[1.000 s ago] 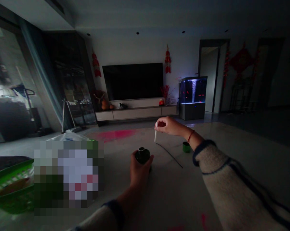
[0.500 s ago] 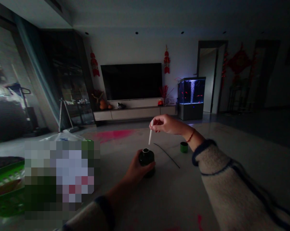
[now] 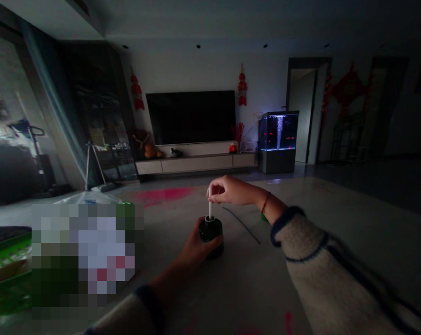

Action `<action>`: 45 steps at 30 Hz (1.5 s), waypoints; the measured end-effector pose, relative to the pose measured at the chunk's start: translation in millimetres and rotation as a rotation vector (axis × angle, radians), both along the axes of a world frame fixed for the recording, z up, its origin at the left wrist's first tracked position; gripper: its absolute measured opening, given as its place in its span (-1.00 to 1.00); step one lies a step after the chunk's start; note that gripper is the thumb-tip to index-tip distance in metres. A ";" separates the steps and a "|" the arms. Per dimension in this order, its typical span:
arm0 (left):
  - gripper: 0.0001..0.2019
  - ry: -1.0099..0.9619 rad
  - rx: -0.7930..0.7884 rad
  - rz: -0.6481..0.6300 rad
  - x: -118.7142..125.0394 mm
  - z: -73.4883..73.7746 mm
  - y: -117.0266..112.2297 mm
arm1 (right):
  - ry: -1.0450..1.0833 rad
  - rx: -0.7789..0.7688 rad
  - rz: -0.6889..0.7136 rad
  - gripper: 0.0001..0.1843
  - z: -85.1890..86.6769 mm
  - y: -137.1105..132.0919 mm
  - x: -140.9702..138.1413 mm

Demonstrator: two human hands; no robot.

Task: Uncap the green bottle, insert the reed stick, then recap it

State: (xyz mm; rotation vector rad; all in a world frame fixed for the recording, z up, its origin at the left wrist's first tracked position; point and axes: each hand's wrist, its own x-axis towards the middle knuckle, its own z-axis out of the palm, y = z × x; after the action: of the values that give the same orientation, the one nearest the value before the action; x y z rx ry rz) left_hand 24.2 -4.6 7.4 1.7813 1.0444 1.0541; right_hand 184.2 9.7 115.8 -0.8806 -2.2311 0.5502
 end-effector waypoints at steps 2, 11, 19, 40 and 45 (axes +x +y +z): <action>-0.53 0.001 0.002 0.003 0.1 0.1 -0.6 | -0.063 0.017 -0.021 -0.94 -3.5 2.5 -1.9; -0.55 0.016 -0.014 -0.002 1.4 4.7 -4.3 | -0.287 -0.107 -0.086 -0.78 -8.1 2.0 -8.7; -0.48 0.033 -0.003 0.009 -0.9 1.5 -3.7 | -0.311 0.074 -0.117 -0.85 -7.2 1.8 -5.4; -0.43 0.055 0.084 0.292 7.6 -13.0 -4.5 | -0.295 0.055 -0.113 -0.87 -3.9 3.0 1.7; -0.45 0.061 0.148 0.155 19.4 -7.0 20.0 | -0.301 0.062 -0.195 -0.87 -3.9 9.4 11.1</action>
State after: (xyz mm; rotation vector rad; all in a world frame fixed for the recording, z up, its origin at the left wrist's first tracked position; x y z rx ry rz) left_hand 43.6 15.4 0.4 1.8838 1.1840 1.2054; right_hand 195.3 19.1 111.9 -1.1982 -2.3761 0.2704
